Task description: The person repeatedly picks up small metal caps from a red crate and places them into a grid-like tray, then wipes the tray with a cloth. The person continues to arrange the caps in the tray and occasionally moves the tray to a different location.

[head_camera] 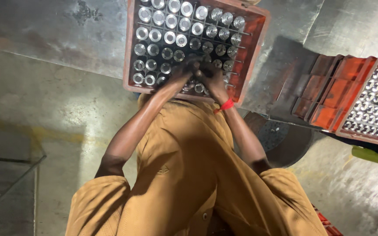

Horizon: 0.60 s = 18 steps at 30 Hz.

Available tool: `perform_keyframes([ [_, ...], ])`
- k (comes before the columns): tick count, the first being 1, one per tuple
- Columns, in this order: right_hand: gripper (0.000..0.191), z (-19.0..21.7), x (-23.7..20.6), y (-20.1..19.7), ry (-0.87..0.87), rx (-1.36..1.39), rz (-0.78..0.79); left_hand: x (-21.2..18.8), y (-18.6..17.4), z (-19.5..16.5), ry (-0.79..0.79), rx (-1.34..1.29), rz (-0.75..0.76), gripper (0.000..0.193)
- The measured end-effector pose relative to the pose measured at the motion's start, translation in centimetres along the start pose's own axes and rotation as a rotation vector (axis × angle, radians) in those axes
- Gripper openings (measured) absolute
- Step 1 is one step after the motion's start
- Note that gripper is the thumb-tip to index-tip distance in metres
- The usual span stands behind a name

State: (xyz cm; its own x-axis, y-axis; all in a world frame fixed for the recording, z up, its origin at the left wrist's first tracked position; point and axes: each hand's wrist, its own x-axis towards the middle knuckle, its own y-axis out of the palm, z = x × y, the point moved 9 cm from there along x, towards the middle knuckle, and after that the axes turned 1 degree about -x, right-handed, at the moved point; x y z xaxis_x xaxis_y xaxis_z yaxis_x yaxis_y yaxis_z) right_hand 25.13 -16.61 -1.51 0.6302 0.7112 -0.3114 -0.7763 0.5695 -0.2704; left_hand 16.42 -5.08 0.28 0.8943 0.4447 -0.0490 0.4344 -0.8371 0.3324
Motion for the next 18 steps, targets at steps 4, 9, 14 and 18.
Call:
perform_keyframes([
  [4, 0.029, 2.2, 0.4, -2.4, -0.144, 0.045, -0.162, -2.1, -1.5, 5.4, -0.601, -0.511, -0.223, 0.033],
  [9, 0.018, 5.9, 2.7, -5.4, -0.322, -0.404, -0.381, -3.6, -3.2, 5.7, -0.738, -0.965, -0.385, 0.028],
  [14, 0.011, 7.8, 5.4, -4.4, -0.438, -0.692, -0.332, -3.3, -2.5, 3.7, -0.548, -0.912, -0.094, 0.024],
  [18, 0.015, 7.3, 5.4, -4.9, -0.359, -0.555, -0.314, -3.1, -3.5, 3.6, -0.506, -0.765, -0.104, 0.024],
])
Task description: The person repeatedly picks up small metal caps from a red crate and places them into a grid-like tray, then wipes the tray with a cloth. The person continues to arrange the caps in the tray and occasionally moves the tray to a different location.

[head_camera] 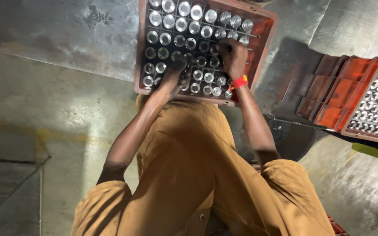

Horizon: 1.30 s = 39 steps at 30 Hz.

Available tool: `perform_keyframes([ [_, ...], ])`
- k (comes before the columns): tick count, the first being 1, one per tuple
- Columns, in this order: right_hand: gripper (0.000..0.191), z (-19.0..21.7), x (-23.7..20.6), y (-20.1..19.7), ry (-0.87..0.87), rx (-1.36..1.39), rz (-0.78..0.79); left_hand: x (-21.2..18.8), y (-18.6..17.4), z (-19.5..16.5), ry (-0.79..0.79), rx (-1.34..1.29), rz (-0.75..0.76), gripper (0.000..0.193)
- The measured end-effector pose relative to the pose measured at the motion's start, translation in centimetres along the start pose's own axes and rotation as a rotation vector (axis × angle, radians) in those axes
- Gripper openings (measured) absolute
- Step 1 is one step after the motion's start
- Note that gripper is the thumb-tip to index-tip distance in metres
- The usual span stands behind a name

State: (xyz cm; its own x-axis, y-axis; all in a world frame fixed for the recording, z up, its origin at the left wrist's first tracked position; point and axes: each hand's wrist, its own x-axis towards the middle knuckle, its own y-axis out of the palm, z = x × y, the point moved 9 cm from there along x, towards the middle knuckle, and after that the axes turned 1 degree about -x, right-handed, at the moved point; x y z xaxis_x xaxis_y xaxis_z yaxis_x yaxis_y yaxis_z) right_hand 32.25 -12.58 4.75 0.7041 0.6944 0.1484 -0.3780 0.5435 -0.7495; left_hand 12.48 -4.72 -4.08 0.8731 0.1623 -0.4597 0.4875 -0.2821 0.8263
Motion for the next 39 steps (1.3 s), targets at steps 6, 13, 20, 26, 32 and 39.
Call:
perform_keyframes([
  [6, 0.028, 1.3, -6.2, 5.9, 0.376, 0.578, 0.375, 1.2, -0.3, 0.9, -0.151, 0.391, -0.022, 0.027],
  [13, 0.030, 3.6, -6.3, 8.2, 0.361, 0.838, 0.522, 0.8, -0.2, 0.4, -0.141, 0.336, 0.084, 0.026],
  [20, 0.025, 5.5, -4.0, 3.0, 0.161, 0.391, 0.209, 1.3, 0.6, -0.3, -0.142, 0.182, 0.085, 0.031],
  [26, 0.035, 8.8, -3.2, 0.0, -0.021, 0.395, 0.227, -0.1, 3.1, -1.1, -0.117, 0.050, 0.288, 0.041],
  [32, 0.038, 8.7, -3.4, 1.1, -0.033, 0.598, 0.322, -1.2, 3.6, -0.3, -0.130, 0.053, 0.260, 0.043],
  [39, 0.021, 3.4, -6.5, 5.2, 0.188, 0.567, 0.539, -3.1, 5.1, -0.6, -0.162, 0.091, 0.280, 0.043],
])
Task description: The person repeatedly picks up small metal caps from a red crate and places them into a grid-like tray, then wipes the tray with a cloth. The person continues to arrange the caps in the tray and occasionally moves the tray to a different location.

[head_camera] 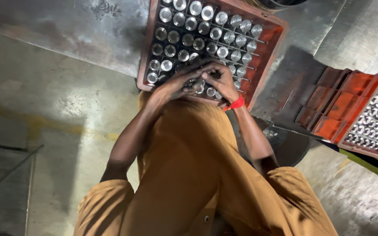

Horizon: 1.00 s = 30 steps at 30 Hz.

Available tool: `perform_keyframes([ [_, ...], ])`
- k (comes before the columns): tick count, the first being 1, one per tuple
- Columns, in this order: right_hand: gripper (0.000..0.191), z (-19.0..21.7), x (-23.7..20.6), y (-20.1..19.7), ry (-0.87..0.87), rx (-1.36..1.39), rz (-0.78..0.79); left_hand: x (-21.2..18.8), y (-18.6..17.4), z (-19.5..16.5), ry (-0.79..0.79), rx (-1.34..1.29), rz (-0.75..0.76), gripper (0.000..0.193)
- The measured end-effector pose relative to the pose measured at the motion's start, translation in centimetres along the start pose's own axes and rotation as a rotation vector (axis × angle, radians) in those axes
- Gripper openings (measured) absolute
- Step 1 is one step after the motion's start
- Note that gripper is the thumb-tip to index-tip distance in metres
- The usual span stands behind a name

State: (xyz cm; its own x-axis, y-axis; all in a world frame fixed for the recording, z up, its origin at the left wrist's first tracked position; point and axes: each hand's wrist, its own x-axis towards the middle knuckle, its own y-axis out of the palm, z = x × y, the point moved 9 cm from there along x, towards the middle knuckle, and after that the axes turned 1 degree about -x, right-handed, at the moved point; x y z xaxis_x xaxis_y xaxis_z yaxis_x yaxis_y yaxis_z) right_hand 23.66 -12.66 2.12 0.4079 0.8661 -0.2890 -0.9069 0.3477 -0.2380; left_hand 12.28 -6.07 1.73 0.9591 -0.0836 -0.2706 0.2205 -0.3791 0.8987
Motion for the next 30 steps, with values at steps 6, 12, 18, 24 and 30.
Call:
perform_keyframes([
  [6, 0.025, -2.1, 0.8, -6.0, 0.013, 0.011, -0.455, 1.4, -6.3, 1.0, 0.107, -0.195, -0.499, 0.018],
  [12, 0.012, 3.9, 4.3, -9.7, -0.443, -0.683, -0.559, 1.6, -8.6, -0.6, 0.333, -0.303, -0.378, 0.016],
  [18, 0.014, 3.4, 7.6, -10.3, -0.323, -0.709, -0.430, 1.9, -7.6, -0.2, 0.266, -0.229, -0.428, 0.019],
  [24, 0.013, 1.7, 4.8, -9.0, -0.275, -0.374, -0.438, 4.1, -5.5, 0.9, 0.110, 0.000, -0.372, 0.023],
  [30, 0.023, -1.7, 2.0, -3.8, -0.095, -0.092, -0.204, 5.2, -5.1, 1.1, 0.117, 0.388, -0.415, 0.020],
])
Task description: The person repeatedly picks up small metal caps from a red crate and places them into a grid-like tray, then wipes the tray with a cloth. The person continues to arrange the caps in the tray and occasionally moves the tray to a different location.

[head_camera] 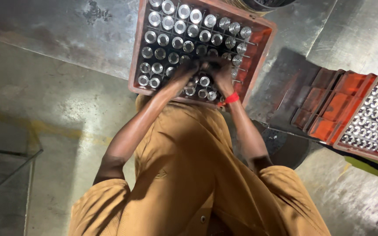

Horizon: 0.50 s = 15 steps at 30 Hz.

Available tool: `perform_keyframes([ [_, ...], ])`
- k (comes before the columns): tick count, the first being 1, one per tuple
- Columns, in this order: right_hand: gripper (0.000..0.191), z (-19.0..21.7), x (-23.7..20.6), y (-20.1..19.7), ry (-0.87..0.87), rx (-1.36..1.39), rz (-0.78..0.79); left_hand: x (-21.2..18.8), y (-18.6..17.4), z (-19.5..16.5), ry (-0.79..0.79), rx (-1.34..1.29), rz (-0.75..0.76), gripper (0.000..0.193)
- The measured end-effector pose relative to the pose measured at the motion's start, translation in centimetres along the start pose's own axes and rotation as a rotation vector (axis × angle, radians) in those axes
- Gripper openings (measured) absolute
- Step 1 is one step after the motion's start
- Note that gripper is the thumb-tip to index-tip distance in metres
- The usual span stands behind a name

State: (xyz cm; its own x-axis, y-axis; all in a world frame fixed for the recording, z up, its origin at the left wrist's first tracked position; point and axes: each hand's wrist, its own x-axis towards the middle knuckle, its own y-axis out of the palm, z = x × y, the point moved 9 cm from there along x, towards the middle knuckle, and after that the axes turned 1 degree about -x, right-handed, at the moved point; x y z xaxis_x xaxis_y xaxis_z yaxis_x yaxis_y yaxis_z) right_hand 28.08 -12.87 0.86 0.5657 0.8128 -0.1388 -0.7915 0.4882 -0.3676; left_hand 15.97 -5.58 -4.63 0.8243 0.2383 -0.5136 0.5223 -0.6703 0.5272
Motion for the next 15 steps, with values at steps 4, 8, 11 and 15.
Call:
perform_keyframes([
  [4, 0.021, 1.2, 2.6, -5.6, -0.117, 0.132, -0.387, -1.1, -2.2, 1.5, -0.177, -0.351, -0.129, 0.027],
  [8, 0.011, 6.2, 6.2, -7.0, -0.408, -0.551, -0.506, -1.5, -3.0, -0.3, -0.040, -0.439, -0.062, 0.022],
  [11, 0.006, 7.8, 8.2, -6.2, -0.460, -0.672, -0.482, -2.0, -3.2, -0.7, -0.017, -0.405, -0.066, 0.024],
  [15, 0.019, 5.7, 10.2, -7.4, -0.159, -0.422, -0.439, -2.7, -2.8, -1.9, 0.102, -0.391, -0.025, 0.021],
])
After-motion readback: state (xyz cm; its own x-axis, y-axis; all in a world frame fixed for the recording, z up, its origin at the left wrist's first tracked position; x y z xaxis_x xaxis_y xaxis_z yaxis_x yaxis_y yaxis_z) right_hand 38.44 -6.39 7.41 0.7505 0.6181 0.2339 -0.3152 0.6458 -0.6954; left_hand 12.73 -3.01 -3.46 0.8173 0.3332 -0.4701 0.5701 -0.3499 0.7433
